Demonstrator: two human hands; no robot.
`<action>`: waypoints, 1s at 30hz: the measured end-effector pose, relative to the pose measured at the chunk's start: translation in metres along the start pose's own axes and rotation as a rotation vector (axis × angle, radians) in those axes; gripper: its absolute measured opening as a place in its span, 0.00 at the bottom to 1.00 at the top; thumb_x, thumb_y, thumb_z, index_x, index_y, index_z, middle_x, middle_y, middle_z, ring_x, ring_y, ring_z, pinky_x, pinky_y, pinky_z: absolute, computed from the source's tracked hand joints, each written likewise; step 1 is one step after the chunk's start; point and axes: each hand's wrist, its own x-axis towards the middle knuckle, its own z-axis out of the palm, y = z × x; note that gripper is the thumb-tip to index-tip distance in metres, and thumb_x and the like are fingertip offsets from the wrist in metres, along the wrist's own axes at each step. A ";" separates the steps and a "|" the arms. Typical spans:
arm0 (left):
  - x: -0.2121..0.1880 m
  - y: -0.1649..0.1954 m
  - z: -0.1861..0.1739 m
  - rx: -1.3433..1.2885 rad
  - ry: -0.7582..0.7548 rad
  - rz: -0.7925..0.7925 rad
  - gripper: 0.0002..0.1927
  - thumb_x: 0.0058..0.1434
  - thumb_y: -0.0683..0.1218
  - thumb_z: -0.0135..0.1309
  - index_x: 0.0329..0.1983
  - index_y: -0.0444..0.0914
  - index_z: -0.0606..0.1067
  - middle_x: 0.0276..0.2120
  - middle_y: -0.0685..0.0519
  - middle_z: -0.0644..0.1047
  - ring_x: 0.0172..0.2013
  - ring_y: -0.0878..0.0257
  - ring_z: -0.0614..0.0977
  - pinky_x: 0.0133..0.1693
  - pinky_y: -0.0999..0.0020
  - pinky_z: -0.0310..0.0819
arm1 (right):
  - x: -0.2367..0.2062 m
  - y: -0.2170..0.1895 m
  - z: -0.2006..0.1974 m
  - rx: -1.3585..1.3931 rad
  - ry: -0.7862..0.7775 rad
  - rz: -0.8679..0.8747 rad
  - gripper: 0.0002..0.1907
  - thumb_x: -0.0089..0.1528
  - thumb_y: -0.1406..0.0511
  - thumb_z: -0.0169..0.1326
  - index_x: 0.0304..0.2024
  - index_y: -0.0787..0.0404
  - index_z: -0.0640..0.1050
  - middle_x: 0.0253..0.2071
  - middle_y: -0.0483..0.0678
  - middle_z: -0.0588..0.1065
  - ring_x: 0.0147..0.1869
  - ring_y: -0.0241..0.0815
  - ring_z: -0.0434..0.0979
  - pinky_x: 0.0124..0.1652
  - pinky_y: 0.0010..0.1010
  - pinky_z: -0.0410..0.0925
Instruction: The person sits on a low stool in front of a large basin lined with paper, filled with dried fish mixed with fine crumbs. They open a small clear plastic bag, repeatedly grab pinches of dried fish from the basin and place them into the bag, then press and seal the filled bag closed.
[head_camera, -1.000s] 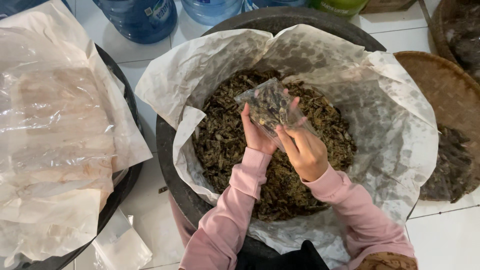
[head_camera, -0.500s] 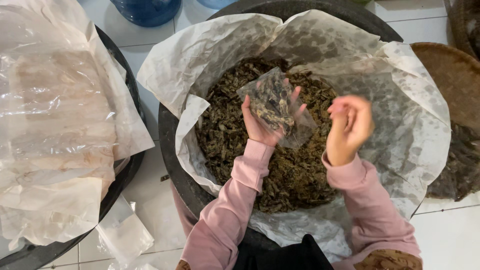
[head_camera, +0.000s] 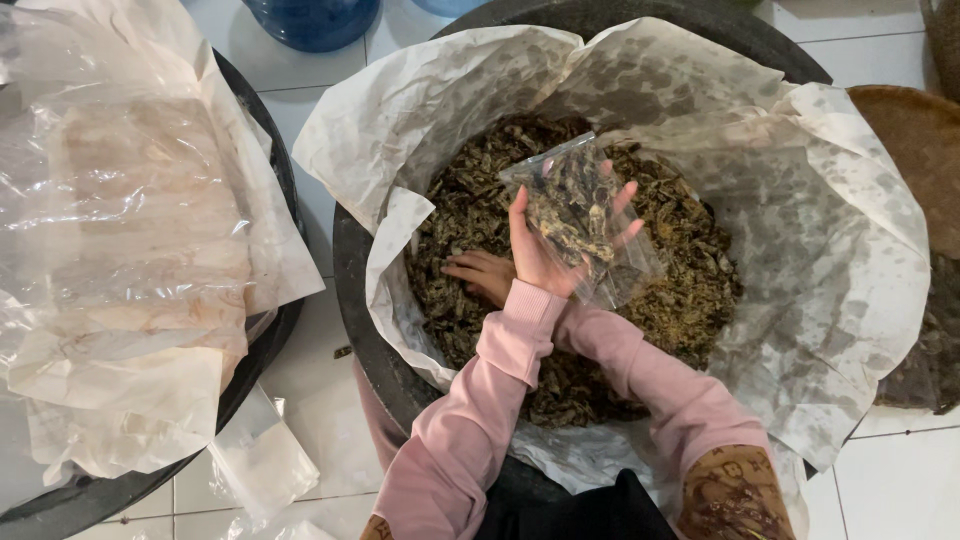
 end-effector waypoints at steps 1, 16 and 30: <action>-0.001 0.000 0.000 -0.016 -0.006 -0.003 0.43 0.73 0.71 0.37 0.82 0.42 0.52 0.75 0.46 0.60 0.73 0.39 0.60 0.68 0.31 0.56 | 0.003 0.001 0.005 -0.061 0.008 -0.007 0.33 0.63 0.64 0.55 0.71 0.50 0.68 0.72 0.44 0.66 0.75 0.51 0.64 0.69 0.39 0.63; 0.003 0.000 0.003 0.053 0.069 0.074 0.41 0.70 0.68 0.39 0.78 0.41 0.57 0.70 0.45 0.65 0.70 0.37 0.64 0.68 0.30 0.56 | -0.122 -0.149 -0.165 -0.506 -0.129 0.312 0.11 0.54 0.69 0.54 0.40 0.63 0.79 0.33 0.51 0.80 0.34 0.48 0.82 0.35 0.39 0.73; 0.006 0.005 -0.006 0.057 0.141 0.107 0.38 0.69 0.68 0.40 0.71 0.38 0.63 0.65 0.43 0.70 0.68 0.37 0.66 0.67 0.36 0.57 | -0.120 -0.187 -0.261 -1.031 0.663 0.158 0.08 0.67 0.67 0.62 0.49 0.58 0.86 0.46 0.44 0.84 0.43 0.32 0.82 0.32 0.26 0.55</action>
